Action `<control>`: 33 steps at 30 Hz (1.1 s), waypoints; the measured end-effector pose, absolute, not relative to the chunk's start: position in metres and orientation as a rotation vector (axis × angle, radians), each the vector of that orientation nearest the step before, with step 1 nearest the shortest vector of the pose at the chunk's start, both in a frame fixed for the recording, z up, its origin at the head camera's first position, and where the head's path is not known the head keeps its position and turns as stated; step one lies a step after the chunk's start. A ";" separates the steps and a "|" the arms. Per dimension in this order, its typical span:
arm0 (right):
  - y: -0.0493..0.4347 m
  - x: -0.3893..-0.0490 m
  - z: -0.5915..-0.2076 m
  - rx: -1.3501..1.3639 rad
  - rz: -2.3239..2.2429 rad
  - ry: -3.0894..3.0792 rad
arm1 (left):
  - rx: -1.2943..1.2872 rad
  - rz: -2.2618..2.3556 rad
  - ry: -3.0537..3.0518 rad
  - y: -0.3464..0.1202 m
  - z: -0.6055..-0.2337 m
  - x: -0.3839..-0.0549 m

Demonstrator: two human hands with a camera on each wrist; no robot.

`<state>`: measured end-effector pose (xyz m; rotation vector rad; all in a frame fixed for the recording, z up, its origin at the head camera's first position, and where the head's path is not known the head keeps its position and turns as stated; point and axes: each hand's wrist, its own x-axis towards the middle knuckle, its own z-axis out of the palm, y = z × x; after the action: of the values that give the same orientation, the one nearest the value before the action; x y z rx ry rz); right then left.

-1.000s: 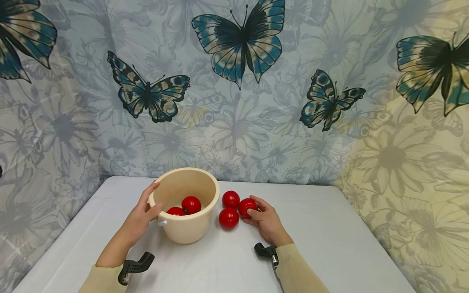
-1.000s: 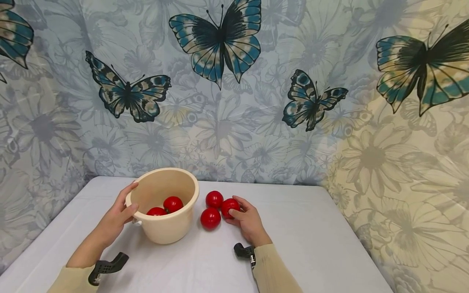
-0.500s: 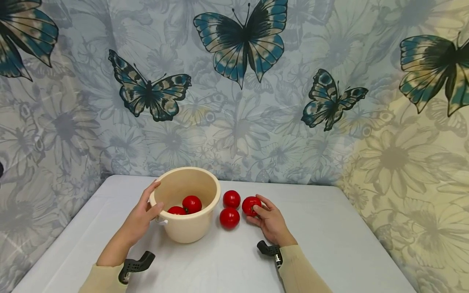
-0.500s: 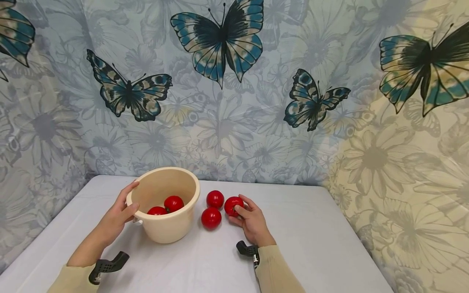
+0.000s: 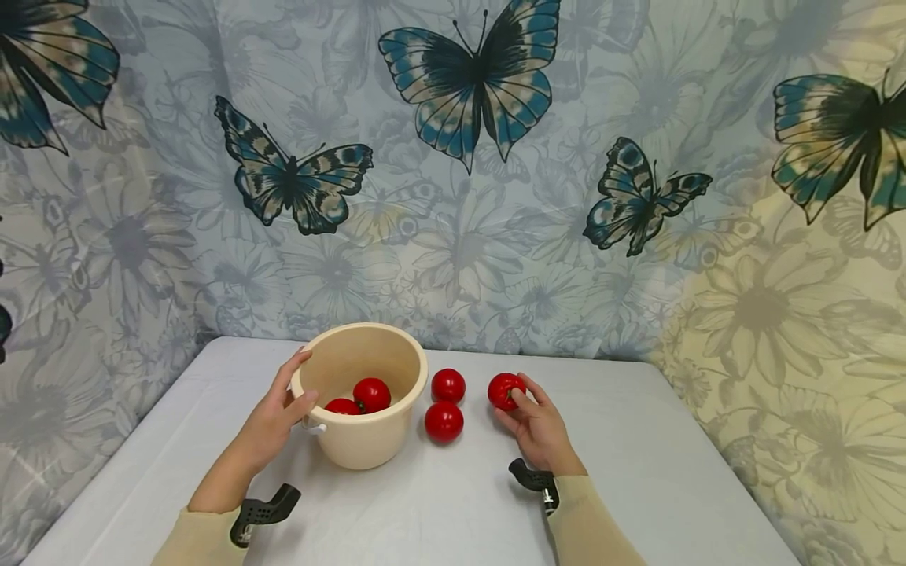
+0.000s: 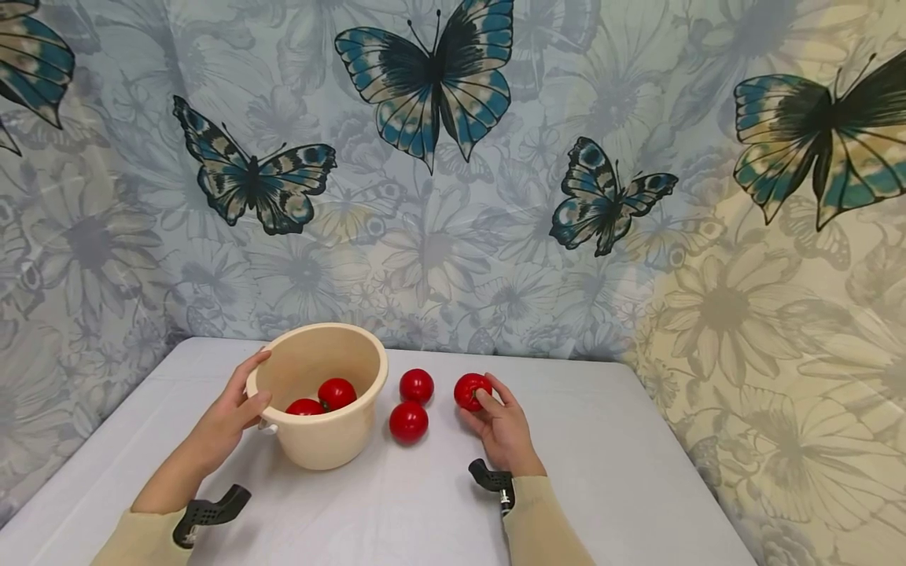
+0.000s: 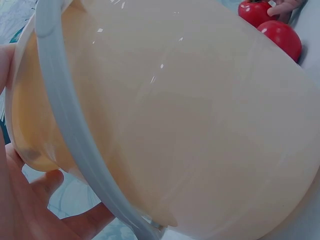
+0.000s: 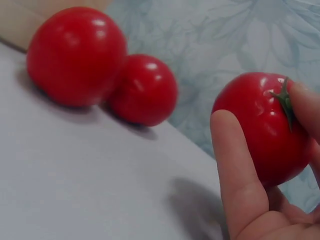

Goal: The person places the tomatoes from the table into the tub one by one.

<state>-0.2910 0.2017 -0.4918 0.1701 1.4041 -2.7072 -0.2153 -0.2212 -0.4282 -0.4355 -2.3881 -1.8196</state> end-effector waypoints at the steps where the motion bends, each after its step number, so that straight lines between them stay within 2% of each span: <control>1: 0.204 -0.291 -0.491 0.178 -2.717 1.389 | -0.432 -1.818 -2.390 -0.221 -0.428 -0.215; 9: 0.207 -0.286 -0.460 0.206 -2.721 1.390 | -0.439 -1.833 -2.383 -0.220 -0.428 -0.216; 24: 0.158 -0.230 -0.368 -0.273 -2.488 1.777 | -0.437 -1.833 -2.386 -0.220 -0.427 -0.216; 33: 0.118 -0.228 -0.337 -0.397 -2.386 1.825 | -0.429 -1.844 -2.377 -0.221 -0.428 -0.215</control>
<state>-0.2276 0.1181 -0.3373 -0.3965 1.8253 -2.3859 -0.2150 -0.2211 -0.4281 -0.4289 -2.3767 -1.8435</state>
